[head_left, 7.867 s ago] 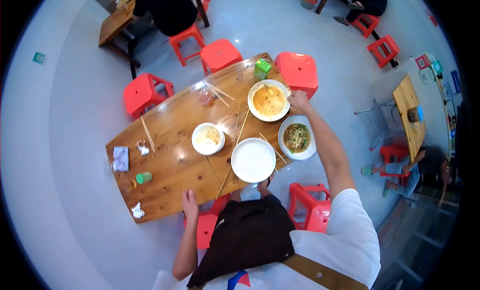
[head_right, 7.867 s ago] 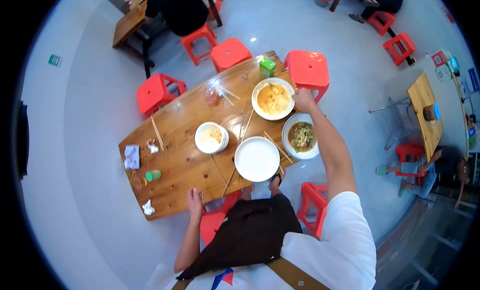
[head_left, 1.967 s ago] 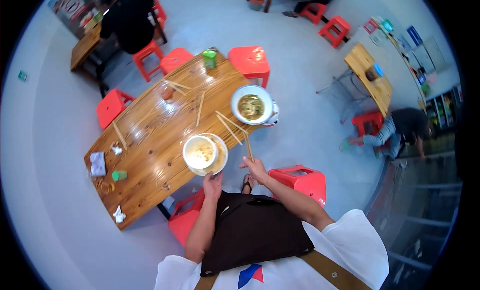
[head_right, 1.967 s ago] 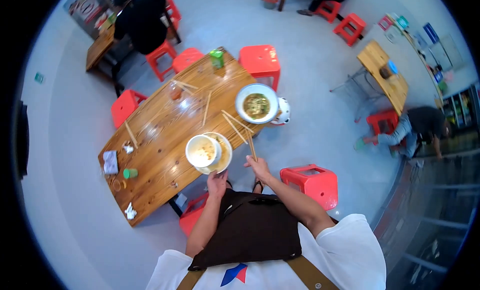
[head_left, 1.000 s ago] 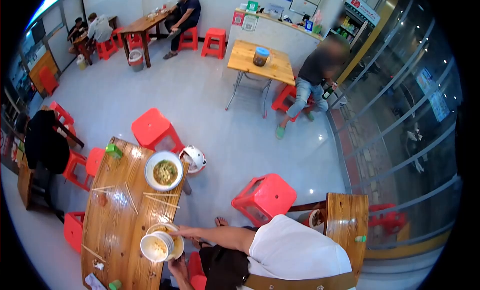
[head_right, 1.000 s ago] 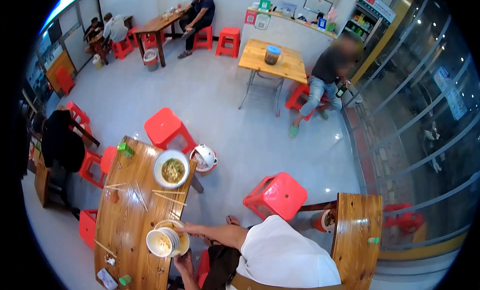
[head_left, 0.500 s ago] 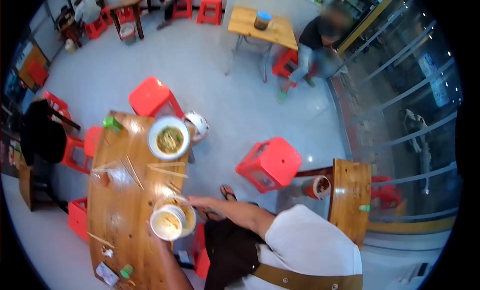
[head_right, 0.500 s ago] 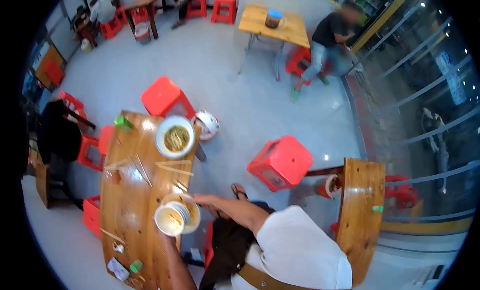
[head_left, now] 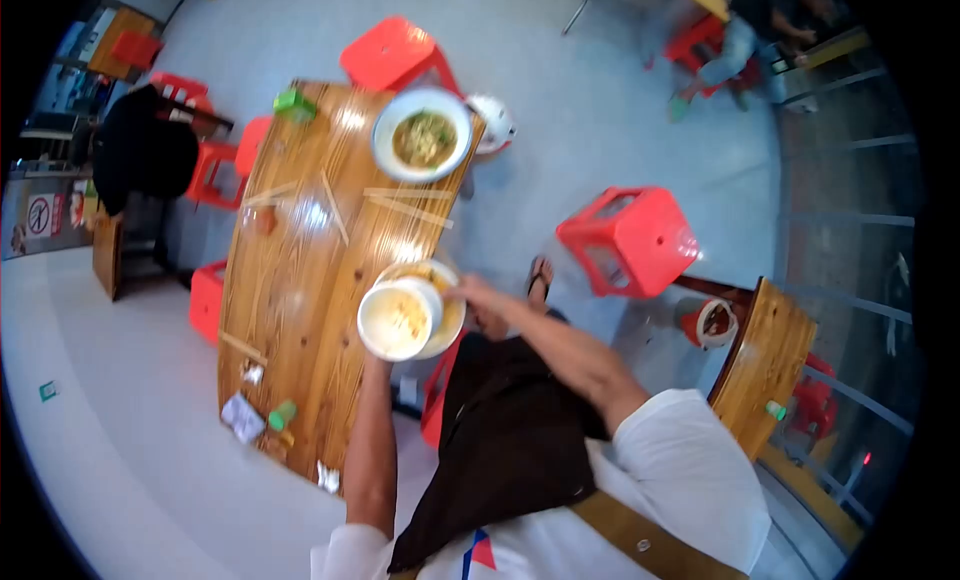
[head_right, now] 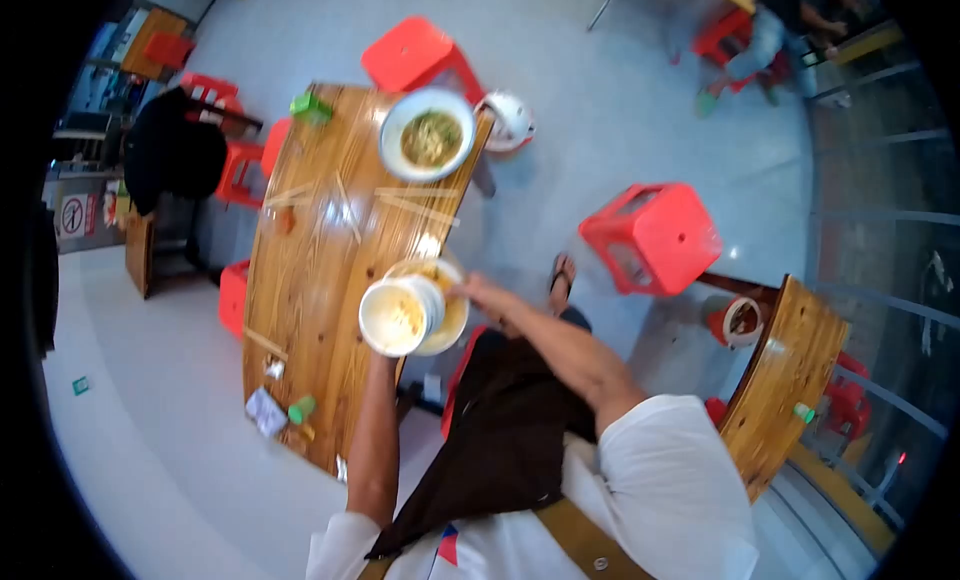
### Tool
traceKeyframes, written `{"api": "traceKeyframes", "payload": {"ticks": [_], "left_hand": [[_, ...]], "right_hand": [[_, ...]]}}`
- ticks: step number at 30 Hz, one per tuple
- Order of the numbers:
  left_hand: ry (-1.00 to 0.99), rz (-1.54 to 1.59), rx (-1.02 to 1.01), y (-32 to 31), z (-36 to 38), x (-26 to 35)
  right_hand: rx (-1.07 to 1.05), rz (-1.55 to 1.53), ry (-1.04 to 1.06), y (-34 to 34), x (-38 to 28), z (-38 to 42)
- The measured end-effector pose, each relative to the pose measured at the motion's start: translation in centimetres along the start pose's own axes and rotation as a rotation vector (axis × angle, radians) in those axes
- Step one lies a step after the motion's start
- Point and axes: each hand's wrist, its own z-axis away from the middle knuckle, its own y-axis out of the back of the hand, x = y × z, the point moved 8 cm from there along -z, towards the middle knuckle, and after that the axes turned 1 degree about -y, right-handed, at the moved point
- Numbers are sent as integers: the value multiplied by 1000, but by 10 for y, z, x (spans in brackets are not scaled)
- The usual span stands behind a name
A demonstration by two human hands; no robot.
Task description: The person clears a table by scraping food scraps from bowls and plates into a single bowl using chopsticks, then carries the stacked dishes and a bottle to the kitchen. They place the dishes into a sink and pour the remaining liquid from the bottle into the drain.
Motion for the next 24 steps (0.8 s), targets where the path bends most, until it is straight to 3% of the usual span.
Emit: {"api": "traceKeyframes", "payload": {"ticks": [1,4,7,9,12,13,15,21,24], "left_hand": [[15,3,-13,-9,0,-2],[15,0,-64,-28,-12,-11],[0,-206,-8,9,-40,-31],[-58,-269,-48,-29,-43,-26],[-205,-677,-27,-104,-42,-19],[-212,-678,-36,-133,-39,-21],[-96,-702,53,-171,-39,-26],[6,-656,66,-256,-57,-55],[-7,-734,-76,-283,-78,-70]], "right_hand": [[22,-159,69,-1,-1,9],[22,-47,84,18,-27,36],[17,-139,127,19,-83,86],[72,-70,106,36,-90,98],[127,-64,81,75,-85,107],[142,-133,81,81,-89,119],[154,-195,94,98,-103,134],[272,-182,141,155,-137,174],[268,-241,161,186,-143,186]]}}
